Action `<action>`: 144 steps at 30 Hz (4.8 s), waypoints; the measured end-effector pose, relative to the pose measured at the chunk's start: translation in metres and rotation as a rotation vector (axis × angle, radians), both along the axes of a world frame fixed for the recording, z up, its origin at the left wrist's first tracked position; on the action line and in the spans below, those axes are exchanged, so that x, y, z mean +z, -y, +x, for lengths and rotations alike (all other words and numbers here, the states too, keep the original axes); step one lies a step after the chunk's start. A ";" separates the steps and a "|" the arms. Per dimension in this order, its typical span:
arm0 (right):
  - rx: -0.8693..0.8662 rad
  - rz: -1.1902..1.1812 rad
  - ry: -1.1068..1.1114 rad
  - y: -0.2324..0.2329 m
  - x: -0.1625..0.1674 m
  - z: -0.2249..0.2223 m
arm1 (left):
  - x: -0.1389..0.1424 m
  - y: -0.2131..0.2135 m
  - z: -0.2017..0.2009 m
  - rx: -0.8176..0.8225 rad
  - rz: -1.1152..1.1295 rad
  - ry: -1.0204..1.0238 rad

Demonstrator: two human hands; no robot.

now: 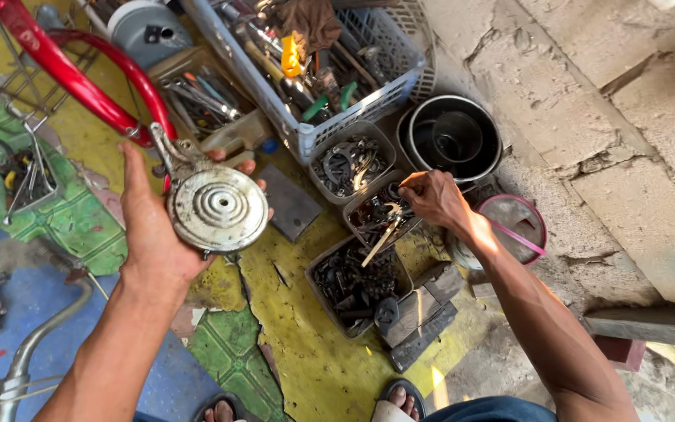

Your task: The person sits on the floor cleaning a round metal bicycle component, scraping debris from its surface with a small stick and wiping it with a rag. They then carry it to a parts area and continue scraping and wiping it over a tray of parts.

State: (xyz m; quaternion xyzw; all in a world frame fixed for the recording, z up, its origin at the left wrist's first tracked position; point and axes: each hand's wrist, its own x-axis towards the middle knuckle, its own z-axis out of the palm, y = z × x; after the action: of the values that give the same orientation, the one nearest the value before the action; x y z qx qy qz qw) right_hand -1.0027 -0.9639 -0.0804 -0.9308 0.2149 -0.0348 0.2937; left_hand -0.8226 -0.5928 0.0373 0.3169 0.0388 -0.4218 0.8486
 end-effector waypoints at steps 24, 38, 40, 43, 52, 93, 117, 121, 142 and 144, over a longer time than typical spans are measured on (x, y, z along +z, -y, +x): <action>0.106 -0.173 -0.083 0.003 -0.027 0.017 | -0.004 0.012 0.016 -0.014 0.053 -0.143; -0.125 0.114 0.288 -0.024 0.027 0.090 | -0.020 0.026 0.029 0.033 0.182 -0.233; -0.126 0.029 0.386 -0.013 0.037 0.119 | -0.023 0.027 0.032 0.042 0.140 -0.234; -0.084 -0.145 0.413 0.017 0.045 0.181 | -0.026 0.028 0.033 0.061 0.099 -0.246; 0.016 -0.349 -0.012 0.028 0.026 0.306 | -0.034 0.036 0.041 0.181 0.053 -0.412; -0.087 0.547 0.327 -0.086 0.281 0.111 | 0.038 0.000 0.013 -0.004 -0.276 -0.035; -0.011 1.547 0.544 -0.161 0.175 0.082 | 0.035 -0.009 0.014 -0.156 -0.163 0.225; 0.177 1.242 0.537 -0.167 0.142 0.083 | 0.028 0.004 0.002 -0.180 -0.059 0.221; 0.042 0.292 0.592 -0.199 0.149 0.086 | 0.007 0.038 -0.031 -0.275 0.146 0.192; -0.082 0.285 0.400 -0.196 0.148 0.087 | 0.007 0.043 -0.037 -0.253 0.095 0.134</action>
State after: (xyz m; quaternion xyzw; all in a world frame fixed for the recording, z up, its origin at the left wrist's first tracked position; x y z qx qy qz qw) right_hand -0.9161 -0.7677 0.0680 -0.8451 0.1930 -0.1994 0.4570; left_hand -0.8597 -0.6357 0.0438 0.3863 -0.0382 -0.5010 0.7735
